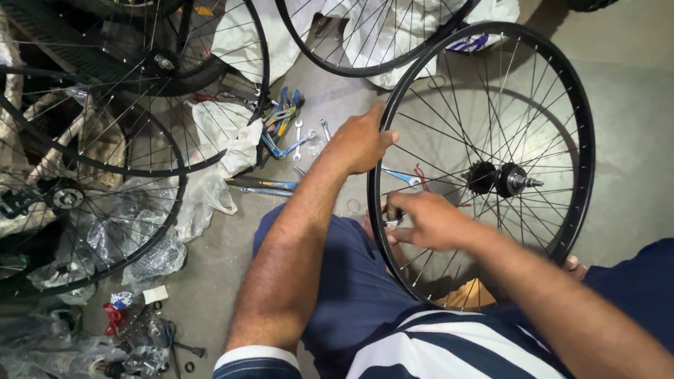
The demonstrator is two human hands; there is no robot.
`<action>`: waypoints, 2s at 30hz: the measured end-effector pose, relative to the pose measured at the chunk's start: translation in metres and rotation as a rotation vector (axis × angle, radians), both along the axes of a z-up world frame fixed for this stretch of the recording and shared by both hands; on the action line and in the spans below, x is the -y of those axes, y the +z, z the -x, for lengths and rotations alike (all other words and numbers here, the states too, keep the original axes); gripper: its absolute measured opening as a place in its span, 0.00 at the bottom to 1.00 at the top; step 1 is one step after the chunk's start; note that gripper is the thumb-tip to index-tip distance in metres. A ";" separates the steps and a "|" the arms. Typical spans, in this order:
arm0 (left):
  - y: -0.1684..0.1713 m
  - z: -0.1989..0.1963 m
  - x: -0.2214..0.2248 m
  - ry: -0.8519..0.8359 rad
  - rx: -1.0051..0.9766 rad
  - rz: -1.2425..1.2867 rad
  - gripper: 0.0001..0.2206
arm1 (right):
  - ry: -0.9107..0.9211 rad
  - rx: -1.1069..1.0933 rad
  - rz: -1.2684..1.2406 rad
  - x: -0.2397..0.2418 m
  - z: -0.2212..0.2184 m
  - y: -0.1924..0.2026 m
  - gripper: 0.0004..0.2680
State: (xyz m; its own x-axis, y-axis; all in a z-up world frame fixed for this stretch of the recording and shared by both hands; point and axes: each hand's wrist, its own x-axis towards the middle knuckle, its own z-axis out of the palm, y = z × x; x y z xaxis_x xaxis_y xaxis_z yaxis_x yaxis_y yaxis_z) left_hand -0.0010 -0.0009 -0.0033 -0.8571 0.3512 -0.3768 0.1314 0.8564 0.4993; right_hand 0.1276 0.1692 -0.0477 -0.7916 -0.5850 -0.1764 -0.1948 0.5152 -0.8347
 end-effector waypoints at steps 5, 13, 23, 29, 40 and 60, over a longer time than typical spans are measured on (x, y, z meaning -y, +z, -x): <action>0.002 0.002 -0.002 -0.010 -0.021 0.013 0.30 | 0.069 0.157 0.251 -0.010 0.019 0.007 0.10; 0.004 0.001 -0.004 0.003 -0.010 0.009 0.30 | -0.052 0.031 -0.406 0.017 -0.001 0.007 0.13; 0.000 0.015 -0.006 -0.032 -0.136 -0.039 0.30 | 0.045 0.142 0.101 0.001 0.002 0.006 0.19; 0.014 0.019 -0.025 0.226 0.001 -0.264 0.28 | 0.059 0.053 0.006 0.003 -0.028 0.016 0.16; 0.007 0.017 -0.008 0.248 -0.058 -0.229 0.23 | 0.355 0.111 0.124 0.000 0.006 -0.004 0.10; 0.000 0.019 -0.009 0.249 -0.044 -0.293 0.25 | 0.313 0.089 0.069 -0.040 -0.073 -0.033 0.09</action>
